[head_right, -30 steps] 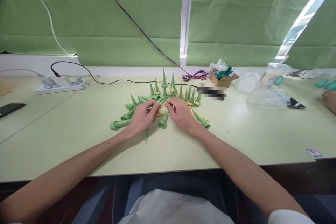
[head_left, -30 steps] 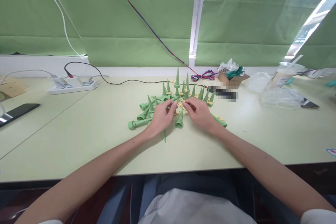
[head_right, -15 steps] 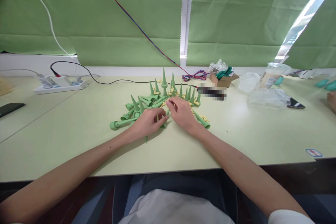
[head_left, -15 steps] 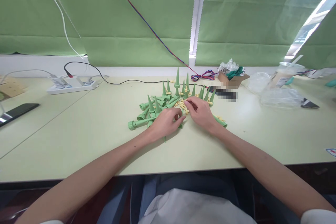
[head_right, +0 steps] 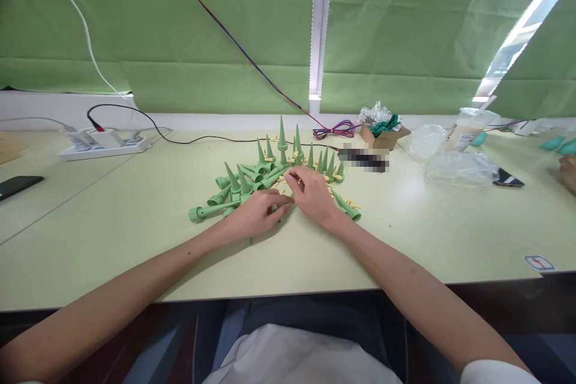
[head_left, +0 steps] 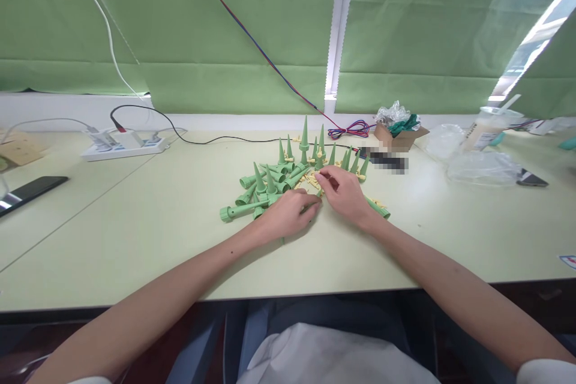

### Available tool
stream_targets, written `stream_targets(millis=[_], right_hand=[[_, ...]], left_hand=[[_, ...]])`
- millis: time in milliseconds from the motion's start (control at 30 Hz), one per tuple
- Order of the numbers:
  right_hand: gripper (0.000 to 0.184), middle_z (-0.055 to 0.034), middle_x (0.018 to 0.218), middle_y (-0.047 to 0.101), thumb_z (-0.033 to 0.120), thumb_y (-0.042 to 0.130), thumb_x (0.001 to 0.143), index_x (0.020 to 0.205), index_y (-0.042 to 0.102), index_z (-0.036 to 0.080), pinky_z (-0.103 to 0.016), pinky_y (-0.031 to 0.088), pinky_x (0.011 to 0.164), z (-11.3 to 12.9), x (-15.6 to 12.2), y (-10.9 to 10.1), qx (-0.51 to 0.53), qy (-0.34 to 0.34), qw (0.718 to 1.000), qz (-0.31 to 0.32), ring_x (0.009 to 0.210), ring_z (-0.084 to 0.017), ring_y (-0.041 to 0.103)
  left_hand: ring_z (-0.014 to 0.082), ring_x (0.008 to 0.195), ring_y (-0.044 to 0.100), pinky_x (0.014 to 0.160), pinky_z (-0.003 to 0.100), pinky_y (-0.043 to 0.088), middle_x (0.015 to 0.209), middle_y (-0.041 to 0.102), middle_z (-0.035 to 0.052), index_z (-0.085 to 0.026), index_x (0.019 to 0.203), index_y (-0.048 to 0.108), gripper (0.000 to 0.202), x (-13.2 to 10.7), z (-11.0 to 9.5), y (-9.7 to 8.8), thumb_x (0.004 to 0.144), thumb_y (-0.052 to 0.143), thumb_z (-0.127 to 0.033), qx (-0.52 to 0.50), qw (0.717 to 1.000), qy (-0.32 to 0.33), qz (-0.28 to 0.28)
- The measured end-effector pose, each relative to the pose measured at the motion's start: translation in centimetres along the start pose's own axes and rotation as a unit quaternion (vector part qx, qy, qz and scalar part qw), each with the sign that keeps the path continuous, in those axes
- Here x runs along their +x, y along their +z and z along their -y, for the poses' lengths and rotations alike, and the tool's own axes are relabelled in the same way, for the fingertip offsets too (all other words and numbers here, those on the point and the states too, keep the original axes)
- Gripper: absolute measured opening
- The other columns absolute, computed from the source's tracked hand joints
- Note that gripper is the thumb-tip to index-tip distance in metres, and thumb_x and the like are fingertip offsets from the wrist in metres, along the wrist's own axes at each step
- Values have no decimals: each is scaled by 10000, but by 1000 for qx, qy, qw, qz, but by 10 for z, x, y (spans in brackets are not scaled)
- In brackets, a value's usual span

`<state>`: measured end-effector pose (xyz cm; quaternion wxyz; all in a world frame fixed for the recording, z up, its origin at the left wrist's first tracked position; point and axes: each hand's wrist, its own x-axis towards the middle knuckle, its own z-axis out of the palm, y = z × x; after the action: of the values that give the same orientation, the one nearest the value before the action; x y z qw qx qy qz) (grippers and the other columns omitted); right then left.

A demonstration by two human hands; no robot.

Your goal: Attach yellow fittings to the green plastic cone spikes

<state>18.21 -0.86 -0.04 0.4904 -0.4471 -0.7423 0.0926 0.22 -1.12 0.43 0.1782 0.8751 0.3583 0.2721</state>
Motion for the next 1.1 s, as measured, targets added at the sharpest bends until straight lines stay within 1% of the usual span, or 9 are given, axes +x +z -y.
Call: stream_targets(millis=[100, 233, 333, 467, 567, 667, 733, 900, 1100], right_hand=[[228, -16, 706, 589, 299, 505, 991, 788, 548, 202, -292, 393, 621, 1, 0, 0, 3, 1, 1000, -1, 605, -148, 483], [245, -10, 682, 569, 291, 505, 990, 763, 531, 203, -292, 385, 621, 2, 0, 0, 1, 0, 1000, -1, 595, -145, 463], [241, -14, 692, 577, 297, 506, 988, 767, 534, 204, -296, 386, 621, 3, 0, -1, 4, 3, 1000, -4, 599, -147, 467], [235, -23, 721, 597, 322, 507, 989, 793, 554, 201, -298, 392, 621, 3, 0, -1, 11, 3, 1000, -14, 609, -148, 486], [241, -27, 737, 601, 335, 501, 994, 804, 560, 199, -300, 393, 622, 3, 0, -1, 17, 4, 1000, -18, 609, -146, 486], [244, -26, 734, 591, 342, 496, 997, 809, 557, 199, -300, 386, 613, 3, -1, -1, 20, 4, 1000, -23, 602, -143, 477], [244, -21, 719, 573, 340, 493, 999, 809, 551, 198, -298, 376, 605, 3, -1, -1, 19, 4, 1000, -25, 595, -141, 465], [259, 3, 645, 500, 333, 492, 997, 776, 524, 203, -293, 345, 584, 4, -1, -2, 14, 0, 1000, -11, 569, -137, 417], [257, 7, 641, 501, 279, 484, 990, 746, 503, 202, -284, 332, 582, 5, 0, -2, 10, -26, 1000, 7, 561, -131, 397]], left_hand=[[205, 733, 621, 710, 303, 477, 802, 679, 70, -205, 907, 749, 261, 0, -1, -1, 923, 492, -250, 30, 997, 31, 61], [190, 710, 590, 677, 298, 445, 810, 678, 66, -178, 988, 742, 304, 1, -1, -2, 945, 447, -238, 53, 996, 22, 70], [168, 657, 561, 650, 292, 425, 805, 675, 47, -166, 1040, 725, 299, 2, -1, -2, 936, 454, -237, 44, 998, 0, 52], [132, 573, 512, 608, 277, 402, 784, 651, 13, -191, 1042, 697, 250, 3, -1, -4, 919, 495, -274, 10, 998, -50, 20], [97, 517, 474, 571, 259, 396, 818, 629, -5, -212, 1059, 657, 229, 4, 0, -5, 922, 518, -332, -52, 995, -89, -7], [73, 500, 477, 533, 239, 390, 867, 594, -7, -224, 1084, 611, 242, 6, 2, -7, 920, 547, -390, -124, 984, -125, -33], [62, 488, 469, 500, 227, 370, 893, 576, -5, -228, 1093, 579, 249, 8, 3, -7, 916, 562, -401, -161, 976, -139, -50], [48, 448, 416, 434, 214, 320, 914, 538, 0, -241, 1126, 517, 240, 10, 6, -7, 927, 553, -371, -213, 964, -143, -75], [52, 456, 427, 451, 215, 339, 894, 530, -9, -249, 1148, 504, 220, 8, 8, -6, 955, 515, -354, -179, 972, -126, -89]])
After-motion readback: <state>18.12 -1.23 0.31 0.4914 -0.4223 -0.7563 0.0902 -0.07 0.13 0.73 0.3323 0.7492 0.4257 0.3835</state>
